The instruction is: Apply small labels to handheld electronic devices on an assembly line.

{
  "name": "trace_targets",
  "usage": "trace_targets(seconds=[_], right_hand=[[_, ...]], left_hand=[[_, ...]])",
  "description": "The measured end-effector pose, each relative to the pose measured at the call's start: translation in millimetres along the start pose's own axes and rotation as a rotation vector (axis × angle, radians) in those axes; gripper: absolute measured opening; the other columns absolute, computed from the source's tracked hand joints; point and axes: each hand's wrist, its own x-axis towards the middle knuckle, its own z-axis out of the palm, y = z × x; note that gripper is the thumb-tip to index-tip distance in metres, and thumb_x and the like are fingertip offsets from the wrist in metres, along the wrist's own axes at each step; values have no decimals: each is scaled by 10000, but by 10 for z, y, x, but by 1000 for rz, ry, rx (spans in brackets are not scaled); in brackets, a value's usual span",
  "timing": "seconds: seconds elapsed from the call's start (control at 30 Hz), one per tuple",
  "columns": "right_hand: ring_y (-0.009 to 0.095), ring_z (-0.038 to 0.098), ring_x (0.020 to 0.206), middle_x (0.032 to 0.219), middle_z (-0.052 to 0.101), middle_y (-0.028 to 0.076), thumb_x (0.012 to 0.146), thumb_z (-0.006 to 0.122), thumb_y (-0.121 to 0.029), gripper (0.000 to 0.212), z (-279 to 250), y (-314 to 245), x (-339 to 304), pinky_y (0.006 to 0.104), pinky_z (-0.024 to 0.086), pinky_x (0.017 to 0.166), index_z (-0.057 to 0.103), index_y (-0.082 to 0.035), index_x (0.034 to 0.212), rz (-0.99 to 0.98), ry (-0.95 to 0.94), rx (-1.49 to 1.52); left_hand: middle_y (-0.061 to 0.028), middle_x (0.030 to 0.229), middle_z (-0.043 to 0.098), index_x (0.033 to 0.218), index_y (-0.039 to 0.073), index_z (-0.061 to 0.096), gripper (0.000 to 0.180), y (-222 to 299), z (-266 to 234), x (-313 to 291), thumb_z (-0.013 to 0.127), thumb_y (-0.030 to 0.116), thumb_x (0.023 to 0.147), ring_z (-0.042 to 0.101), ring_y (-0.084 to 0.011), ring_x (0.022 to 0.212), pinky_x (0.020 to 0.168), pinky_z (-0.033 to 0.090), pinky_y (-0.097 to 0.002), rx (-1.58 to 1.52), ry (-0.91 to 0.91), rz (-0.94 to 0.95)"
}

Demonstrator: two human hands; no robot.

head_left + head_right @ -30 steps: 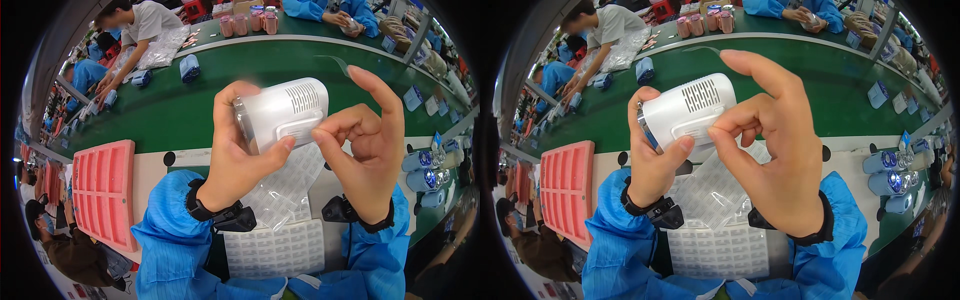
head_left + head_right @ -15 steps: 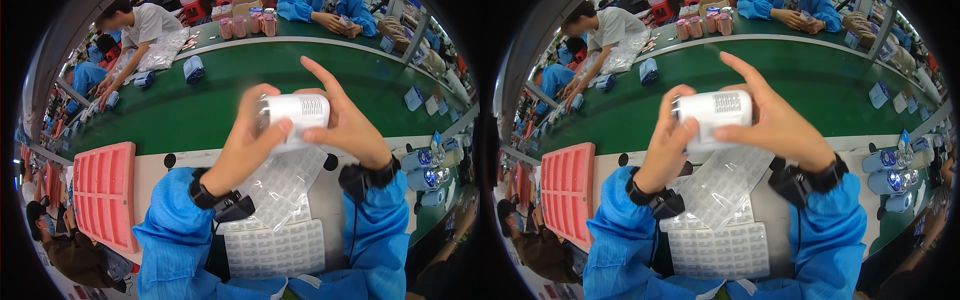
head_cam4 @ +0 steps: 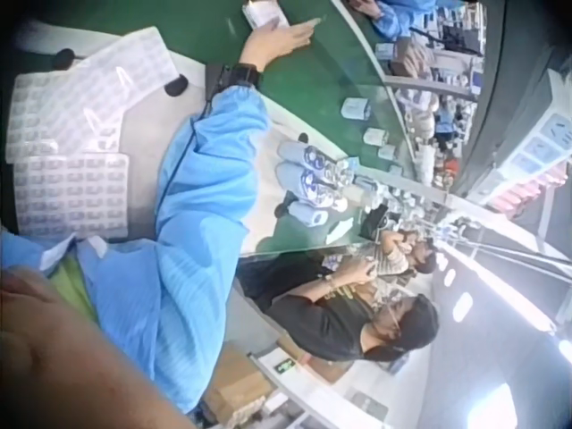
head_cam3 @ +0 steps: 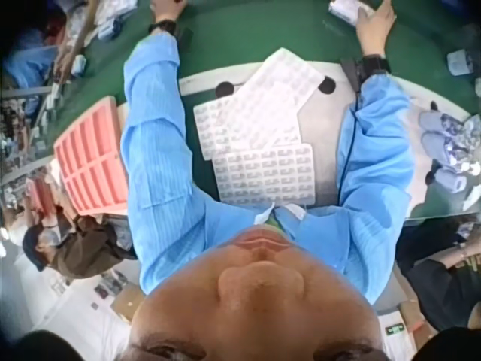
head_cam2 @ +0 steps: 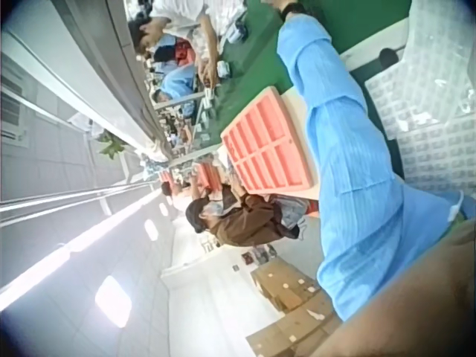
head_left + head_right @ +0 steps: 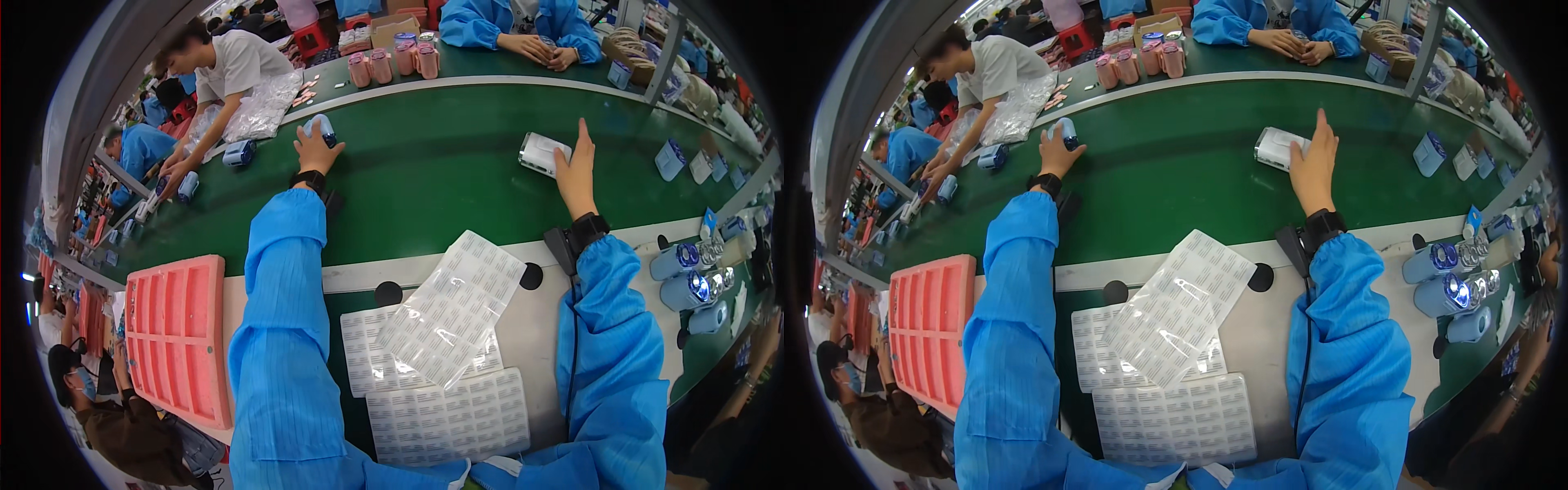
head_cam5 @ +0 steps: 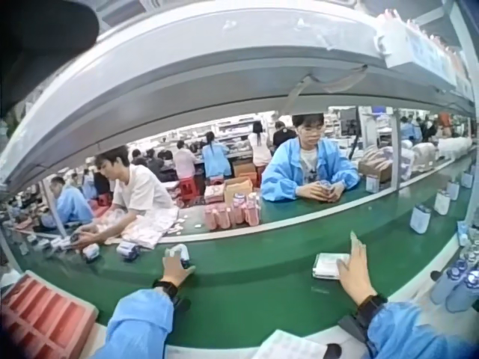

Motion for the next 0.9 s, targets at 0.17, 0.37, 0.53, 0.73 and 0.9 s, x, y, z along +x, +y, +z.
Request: trace_targets(seconds=[0.17, 0.37, 0.53, 0.73, 0.9], right_hand=[[386, 341, 1174, 1275, 341, 231, 789, 575, -117, 538, -136, -447, -1, 380, 305, 975, 344, -67, 1273, -113, 90, -197], [291, 455, 1090, 1195, 444, 174, 801, 585, -134, 298, -417, -991, 46, 341, 366, 910, 532, -33, 1076, -129, -51, 50], [111, 530, 858, 952, 573, 55, 826, 572, -136, 153, -903, -1706, -5, 225, 408, 743, 568, -24, 931, 220, -508, 808], [57, 525, 646, 764, 587, 34, 811, 573, -65, 68, -1204, -2231, -215, 179, 406, 586, 559, -1, 831, 314, -712, 1065], [53, 516, 589, 697, 570, 38, 765, 591, 25, 45, -1300, -2345, -321, 165, 400, 527, 549, 16, 777, 244, -620, 973]], left_hand=[[-211, 1250, 403, 1154, 47, 456, 642, -188, 73, 166, 673, 404, 667, 488, -362, 1049, 804, 438, -480, -490, -53, -47], [-167, 1159, 500, 1153, 22, 451, 468, 211, -595, -90, 457, 352, 822, 481, -349, 1083, 801, 449, -540, -2270, -525, -907], [-166, 1222, 432, 1231, 19, 349, 465, 904, -1741, -750, 344, 364, 920, 497, -353, 1063, 773, 507, -466, -2324, -812, -513], [-138, 1198, 416, 1249, 118, 276, 419, 1191, -2754, -1251, 385, 344, 914, 513, -322, 1043, 716, 532, -427, -2065, -814, -245], [-148, 1176, 448, 1235, 164, 214, 604, 1240, -2921, -1431, 602, 330, 803, 557, -330, 979, 650, 562, -377, -1979, -683, -112]])
